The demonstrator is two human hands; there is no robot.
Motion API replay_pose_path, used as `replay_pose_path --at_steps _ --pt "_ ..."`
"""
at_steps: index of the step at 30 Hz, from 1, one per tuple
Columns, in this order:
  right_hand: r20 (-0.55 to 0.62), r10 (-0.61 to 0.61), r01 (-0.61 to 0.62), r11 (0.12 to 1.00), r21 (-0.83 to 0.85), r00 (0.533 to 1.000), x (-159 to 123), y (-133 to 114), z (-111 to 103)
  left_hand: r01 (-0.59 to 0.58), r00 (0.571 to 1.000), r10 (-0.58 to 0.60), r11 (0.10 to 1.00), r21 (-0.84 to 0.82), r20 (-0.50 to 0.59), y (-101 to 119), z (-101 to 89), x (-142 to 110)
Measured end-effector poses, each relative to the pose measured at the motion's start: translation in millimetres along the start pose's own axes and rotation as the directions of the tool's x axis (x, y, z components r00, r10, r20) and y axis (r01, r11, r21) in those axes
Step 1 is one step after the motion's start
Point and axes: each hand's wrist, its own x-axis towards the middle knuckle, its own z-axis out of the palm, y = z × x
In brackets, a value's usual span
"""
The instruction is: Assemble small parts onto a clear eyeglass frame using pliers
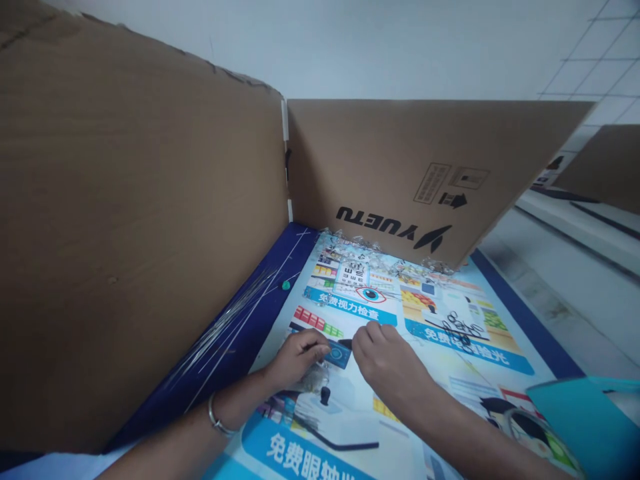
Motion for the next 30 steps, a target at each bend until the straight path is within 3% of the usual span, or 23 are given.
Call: replay_pose_path --at_steps 8,12,15,19,23,30 --pt "-0.045 0.005 -0.004 0.999 0.034 0.999 -2.4 2.8 -5.7 0.178 0.983 -0.182 0.974 -0.143 -0.018 -5.1 0.7 -0.6" --pt "-0.019 0.181 -0.174 0.964 0.199 0.983 -13.4 14.2 6.9 0.257 0.963 -0.269 0.916 -0.307 0.004 -7.5 -0.2 0.0" --pt "0.068 0.337 -0.329 0.824 0.462 0.939 -25.0 17.7 27.2 0.180 0.977 -0.211 0.873 -0.452 -0.019 -7.2 0.0 0.8" --pt "0.159 0.403 -0.381 0.563 0.734 0.901 -34.5 7.9 54.4 0.143 0.980 -0.198 0.798 -0.586 -0.031 -5.6 1.3 0.8" --pt "0.195 0.433 -0.378 0.390 0.839 0.880 -31.5 -8.4 65.6 0.175 0.976 -0.218 0.752 -0.635 0.010 -5.2 2.5 0.2" --pt "0.241 0.435 -0.344 0.176 0.922 0.868 -25.5 -21.8 65.3 0.201 0.966 -0.259 0.726 -0.658 0.009 -4.5 4.6 -0.9"
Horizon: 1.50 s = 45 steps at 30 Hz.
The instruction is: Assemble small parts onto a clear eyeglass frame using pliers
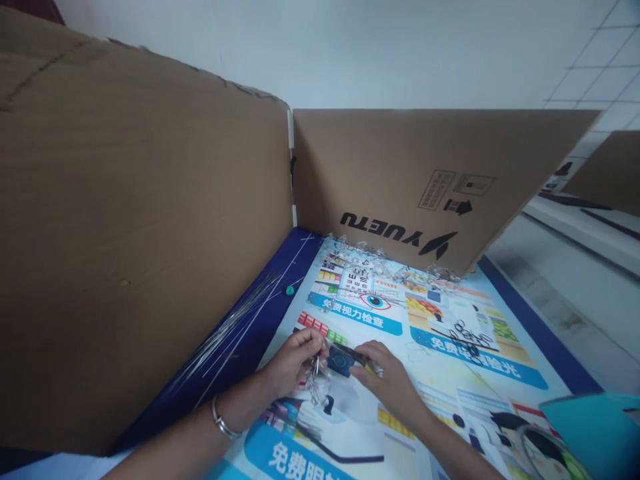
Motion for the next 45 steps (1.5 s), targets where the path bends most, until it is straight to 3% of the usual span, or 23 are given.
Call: replay_pose_path --at_steps 10,17,24,27,32,38,45 --pt "0.020 0.086 -0.088 0.989 0.117 0.996 -4.9 3.4 13.2 0.061 0.998 -0.061 0.998 0.002 0.020 -3.8 0.3 -2.3" --pt "-0.015 0.086 -0.085 0.995 0.055 0.996 -4.3 3.5 12.6 0.061 0.998 -0.061 0.996 0.063 0.000 -2.6 2.3 -2.1" --pt "-0.143 0.025 -0.038 0.995 -0.092 0.989 -5.2 12.9 12.3 -0.044 0.991 0.072 0.972 0.230 -0.114 -3.6 1.9 1.1" --pt "-0.190 0.002 -0.030 0.989 -0.143 0.982 -5.2 18.1 11.9 -0.034 0.978 0.087 0.963 0.266 -0.191 -2.7 1.3 2.2" --pt "-0.251 -0.121 0.061 0.971 -0.233 0.960 -5.4 24.7 12.7 -0.076 0.956 0.163 0.941 0.330 -0.244 -0.9 -0.7 4.3" --pt "-0.238 -0.300 0.213 0.919 -0.332 0.924 -7.8 33.0 14.7 -0.077 0.952 0.172 0.935 0.345 -0.253 -3.7 -3.1 6.3" --pt "-0.185 -0.304 0.223 0.905 -0.363 0.935 -6.0 38.2 11.3 -0.039 0.956 0.136 0.937 0.347 -0.260 -3.4 -2.6 6.9"
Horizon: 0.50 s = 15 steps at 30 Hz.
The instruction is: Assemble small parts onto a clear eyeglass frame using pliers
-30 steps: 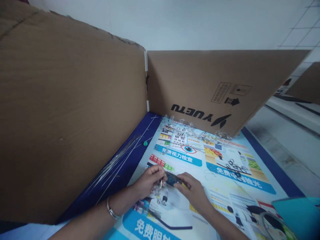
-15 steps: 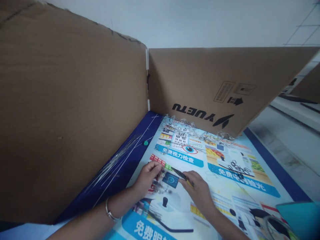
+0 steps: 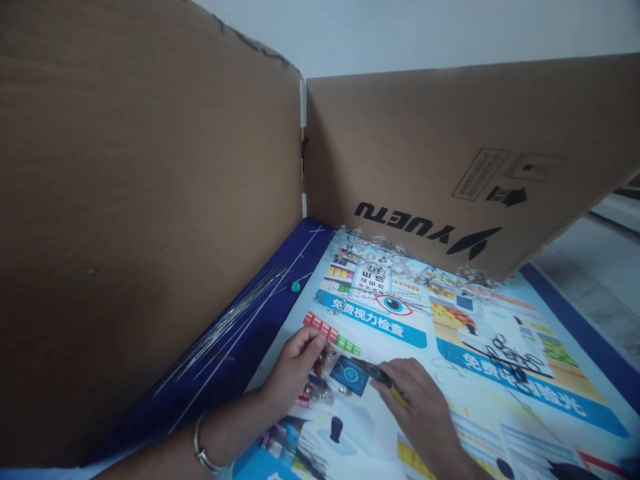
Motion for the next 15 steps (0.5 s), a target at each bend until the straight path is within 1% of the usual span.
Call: replay_pose_path --at_steps 3,9,15 --pt "0.025 -0.015 0.015 1.000 0.011 1.000 0.1 1.0 0.7 -0.002 1.000 0.002 1.000 0.028 0.016 -0.1 -0.4 0.0" --pt "-0.026 -0.063 0.063 0.998 -0.005 0.998 -0.4 1.6 1.9 -0.032 0.999 0.029 0.993 0.111 0.029 5.8 1.8 -3.3" --pt "0.001 -0.082 0.082 0.997 0.000 0.997 1.6 -2.8 -0.3 -0.060 0.997 0.054 0.989 0.137 0.047 2.5 2.0 -4.1"
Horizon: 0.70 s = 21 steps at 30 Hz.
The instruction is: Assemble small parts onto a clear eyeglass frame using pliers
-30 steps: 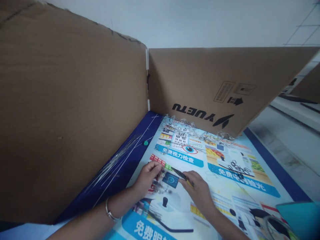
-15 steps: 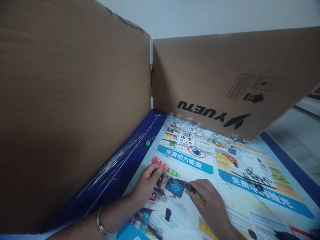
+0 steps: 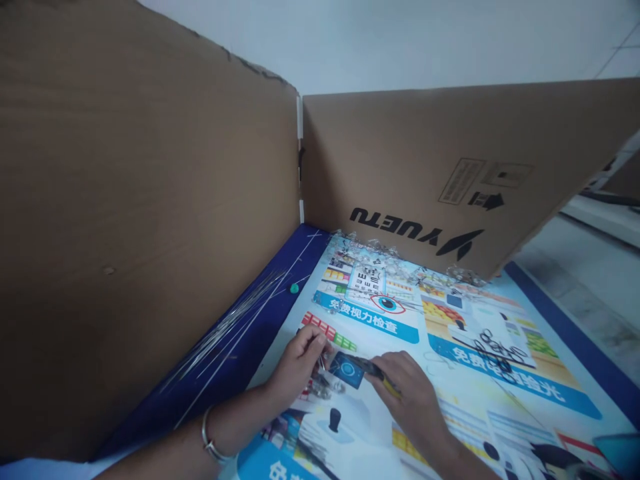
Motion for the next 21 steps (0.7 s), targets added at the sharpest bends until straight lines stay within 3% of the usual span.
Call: replay_pose_path --at_steps 21 --pt "-0.004 -0.085 0.084 0.988 -0.126 0.996 6.0 -9.4 -2.8 -0.003 0.997 -0.001 0.999 0.046 0.078 -5.9 1.8 -0.5"
